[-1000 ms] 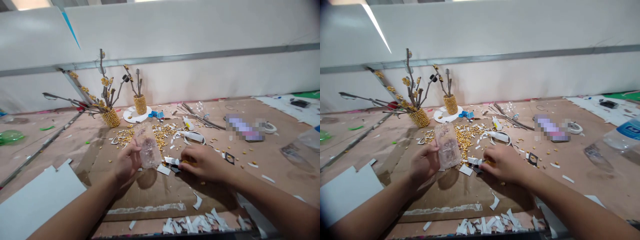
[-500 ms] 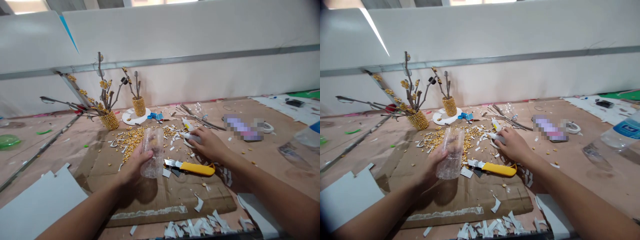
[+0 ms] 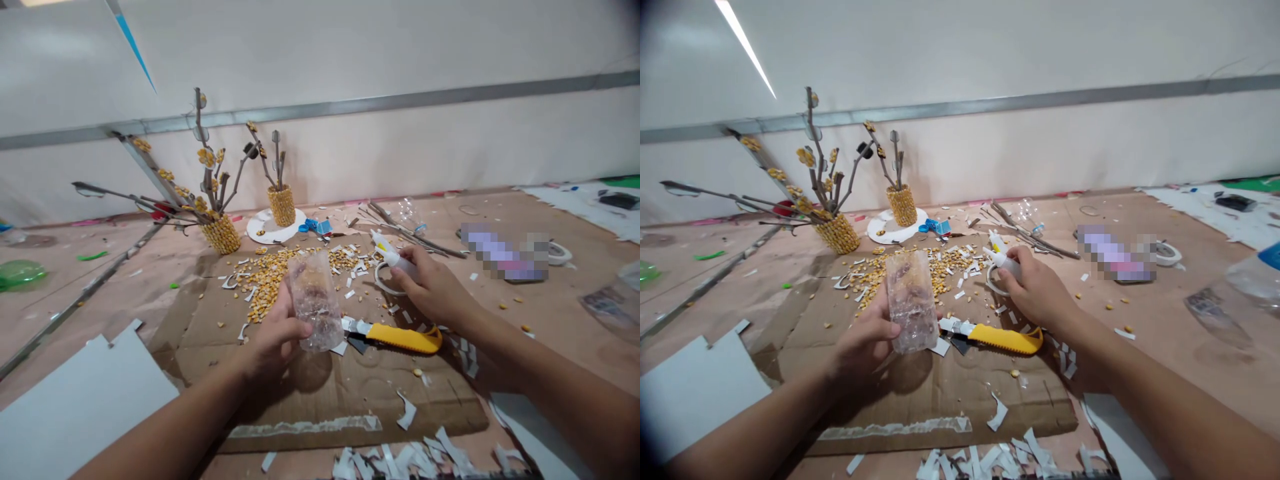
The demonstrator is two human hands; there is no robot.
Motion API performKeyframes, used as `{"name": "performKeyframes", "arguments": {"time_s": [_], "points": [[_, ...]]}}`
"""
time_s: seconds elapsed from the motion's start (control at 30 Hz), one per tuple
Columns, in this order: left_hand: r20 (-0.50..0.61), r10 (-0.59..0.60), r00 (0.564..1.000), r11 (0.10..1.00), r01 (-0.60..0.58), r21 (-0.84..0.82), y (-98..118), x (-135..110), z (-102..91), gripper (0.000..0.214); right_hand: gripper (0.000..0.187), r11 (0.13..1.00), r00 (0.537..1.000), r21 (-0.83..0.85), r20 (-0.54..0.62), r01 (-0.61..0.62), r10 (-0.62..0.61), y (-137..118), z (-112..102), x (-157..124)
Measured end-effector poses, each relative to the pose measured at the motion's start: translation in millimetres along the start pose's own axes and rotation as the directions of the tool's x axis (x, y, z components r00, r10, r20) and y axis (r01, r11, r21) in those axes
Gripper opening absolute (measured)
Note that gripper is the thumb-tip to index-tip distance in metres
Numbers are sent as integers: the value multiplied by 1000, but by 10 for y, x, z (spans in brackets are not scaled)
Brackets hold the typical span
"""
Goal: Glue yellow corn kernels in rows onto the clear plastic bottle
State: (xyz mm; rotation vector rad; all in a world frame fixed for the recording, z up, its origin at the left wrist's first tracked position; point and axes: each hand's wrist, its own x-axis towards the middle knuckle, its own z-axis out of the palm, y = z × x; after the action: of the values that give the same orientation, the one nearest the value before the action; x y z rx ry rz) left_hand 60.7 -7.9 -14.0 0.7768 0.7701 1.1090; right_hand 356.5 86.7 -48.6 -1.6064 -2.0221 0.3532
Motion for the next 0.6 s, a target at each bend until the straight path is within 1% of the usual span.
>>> {"name": "performKeyframes", "arguments": {"time_s": [0.07, 0.13, 0.23, 0.3, 0.33, 0.37, 0.4, 0.43, 0.47, 0.5, 0.53, 0.57, 0.6], "points": [[-4, -6, 1000, 1000, 6, 8, 0, 5, 6, 118, 35, 999, 999, -28, -16, 27, -27, 26, 34, 4], [-20, -12, 1000, 1000, 12, 10, 0, 14, 10, 120, 33, 993, 997, -96, -21, 72, -74, 83, 79, 24], [-48, -32, 998, 999, 33, 34, -9, 25, -3, 114, 33, 980, 995, -174, -17, 94, -98, 148, 98, 48], [-39, -33, 999, 996, 36, 76, -20, 29, -27, 105, 35, 980, 990, -163, -65, 115, -127, 112, 39, 24], [-28, -25, 999, 994, 27, 102, -26, 32, -42, 100, 36, 979, 983, -138, -79, 152, -164, 60, -9, -6], [-21, -10, 1000, 992, 13, 128, -31, 34, -57, 97, 33, 970, 970, -87, -74, 226, -233, -13, -63, -49], [-20, 7, 1000, 989, -4, 149, -35, 36, -71, 96, 30, 949, 949, -1, 2, 316, -316, -103, -114, -103], [-24, 23, 999, 986, -19, 166, -38, 38, -83, 96, 28, 919, 908, 83, 145, 384, -393, -201, -157, -164], [-32, 35, 999, 984, -29, 178, -39, 38, -92, 98, 28, 894, 850, 125, 277, 431, -448, -301, -186, -227], [-45, 42, 998, 982, -33, 186, -39, 39, -97, 101, 29, 885, 807, 116, 370, 451, -460, -393, -199, -288], [-55, 41, 998, 981, -30, 192, -38, 38, -99, 103, 31, 880, 776, 72, 440, 470, -451, -473, -198, -342], [-63, 35, 997, 980, -22, 198, -36, 37, -99, 106, 30, 882, 763, 23, 492, 470, -419, -534, -187, -384], [-72, 27, 997, 979, -12, 202, -34, 36, -95, 108, 26, 887, 761, -16, 522, 461, -386, -574, -172, -413]]}}
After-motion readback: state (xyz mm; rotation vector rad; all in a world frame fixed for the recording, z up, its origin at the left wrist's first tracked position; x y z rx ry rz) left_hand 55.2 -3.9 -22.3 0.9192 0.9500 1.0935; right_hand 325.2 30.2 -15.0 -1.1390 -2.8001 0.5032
